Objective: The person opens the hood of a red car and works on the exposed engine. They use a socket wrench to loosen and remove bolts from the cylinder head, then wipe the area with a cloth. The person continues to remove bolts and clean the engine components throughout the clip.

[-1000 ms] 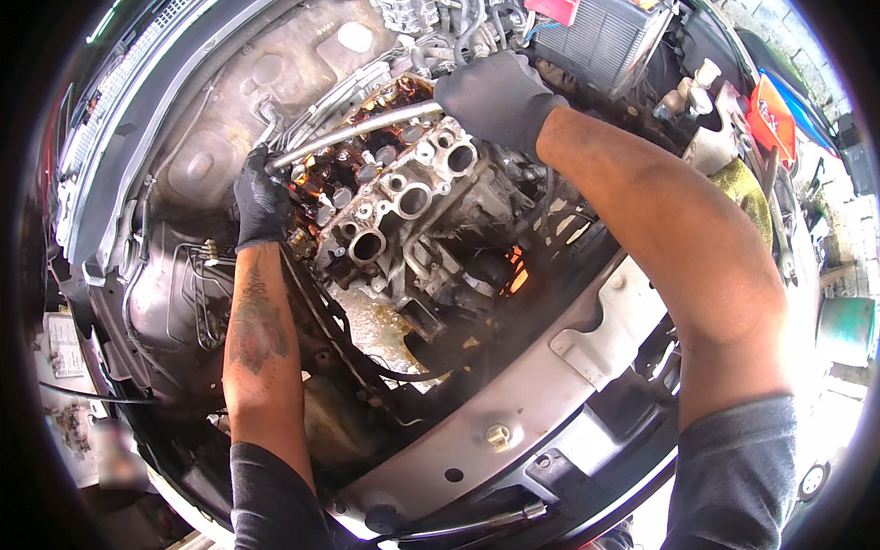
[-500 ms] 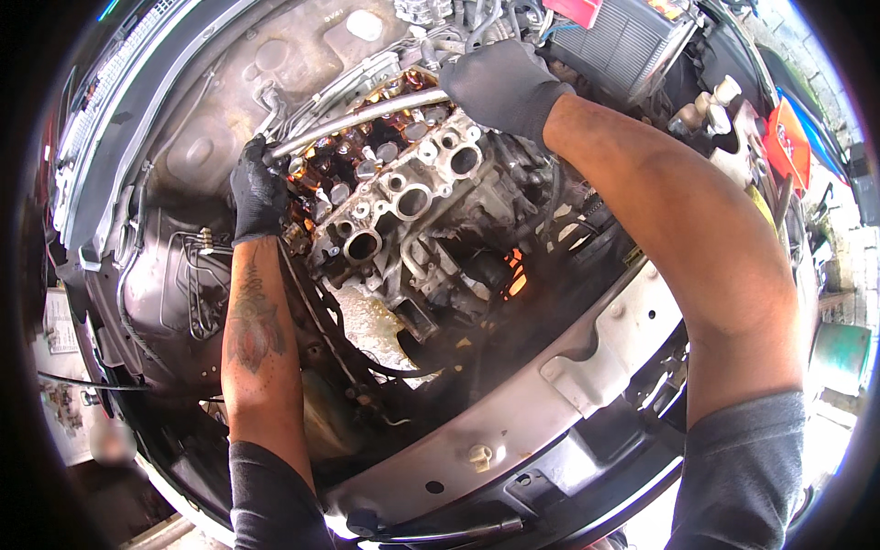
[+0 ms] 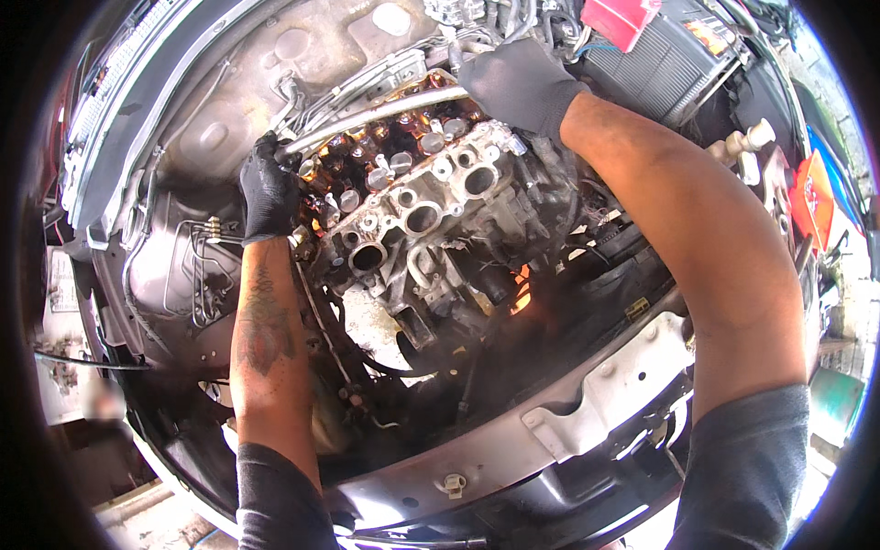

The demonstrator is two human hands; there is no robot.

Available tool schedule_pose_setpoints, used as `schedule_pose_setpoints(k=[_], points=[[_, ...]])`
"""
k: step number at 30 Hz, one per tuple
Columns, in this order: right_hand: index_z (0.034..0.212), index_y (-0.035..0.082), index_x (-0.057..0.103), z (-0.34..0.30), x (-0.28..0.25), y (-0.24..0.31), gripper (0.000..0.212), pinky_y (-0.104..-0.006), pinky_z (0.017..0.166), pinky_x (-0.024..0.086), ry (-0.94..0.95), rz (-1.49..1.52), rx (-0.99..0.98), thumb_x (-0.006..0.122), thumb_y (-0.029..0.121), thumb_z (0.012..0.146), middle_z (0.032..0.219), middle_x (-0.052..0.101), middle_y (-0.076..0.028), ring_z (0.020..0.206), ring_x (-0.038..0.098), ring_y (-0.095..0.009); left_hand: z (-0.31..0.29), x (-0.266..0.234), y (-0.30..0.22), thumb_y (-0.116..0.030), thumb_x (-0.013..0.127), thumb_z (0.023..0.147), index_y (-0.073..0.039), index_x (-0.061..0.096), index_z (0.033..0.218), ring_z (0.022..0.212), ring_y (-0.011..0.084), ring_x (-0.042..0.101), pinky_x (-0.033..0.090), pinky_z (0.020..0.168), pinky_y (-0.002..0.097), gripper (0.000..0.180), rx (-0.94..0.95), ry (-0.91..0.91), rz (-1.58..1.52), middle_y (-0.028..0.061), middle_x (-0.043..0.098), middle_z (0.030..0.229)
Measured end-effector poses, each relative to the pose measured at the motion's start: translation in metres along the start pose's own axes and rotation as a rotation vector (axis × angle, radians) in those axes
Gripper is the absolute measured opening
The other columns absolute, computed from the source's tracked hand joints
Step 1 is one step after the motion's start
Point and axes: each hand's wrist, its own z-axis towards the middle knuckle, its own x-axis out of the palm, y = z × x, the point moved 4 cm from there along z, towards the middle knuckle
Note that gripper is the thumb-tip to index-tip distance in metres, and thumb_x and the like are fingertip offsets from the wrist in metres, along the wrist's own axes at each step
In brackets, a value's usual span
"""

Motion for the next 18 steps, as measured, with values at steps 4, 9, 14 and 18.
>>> schedule_pose_setpoints(k=[4,9,14,18], points=[[0.085,0.009,0.061,0.006,0.011,-0.009,0.009,-0.0414,0.053,0.055,0.033,0.012,-0.005,0.066,0.015,0.080,0.070,0.064,-0.008,0.062,0.068,-0.027,-0.006,-0.002,-0.010,0.002,0.056,0.087,0.005,0.060,0.120,0.085,0.0359,0.068,0.053,0.078,0.0432,0.034,0.443,0.023,0.495,0.0210,0.070,0.096],[0.112,-0.003,0.063,0.011,0.030,-0.018,0.034,-0.0412,0.051,0.055,-0.083,-0.029,-0.090,0.062,0.013,0.082,0.064,0.067,-0.010,0.057,0.070,-0.027,-0.013,0.001,-0.015,-0.001,0.053,0.090,0.006,0.059,0.113,0.087,0.0431,0.066,0.052,0.078,0.0485,0.025,0.682,0.026,0.811,0.0243,0.067,0.090],[0.085,0.010,0.059,0.016,0.046,-0.030,0.017,-0.0441,0.061,0.054,0.002,0.025,-0.030,0.071,0.019,0.077,0.074,0.064,-0.007,0.069,0.069,-0.028,-0.016,0.004,-0.017,-0.016,0.049,0.099,0.006,0.062,0.110,0.078,0.0287,0.061,0.050,0.070,0.0399,0.028,0.366,0.019,0.375,0.0175,0.067,0.090],[0.088,0.009,0.060,0.021,0.058,-0.035,0.019,-0.0441,0.063,0.054,-0.037,0.031,-0.068,0.071,0.018,0.076,0.076,0.064,-0.008,0.068,0.068,-0.029,-0.016,0.006,-0.017,-0.006,0.061,0.088,0.008,0.059,0.118,0.089,0.0455,0.065,0.051,0.081,0.0493,0.033,0.383,0.007,0.510,0.0258,0.068,0.096]])
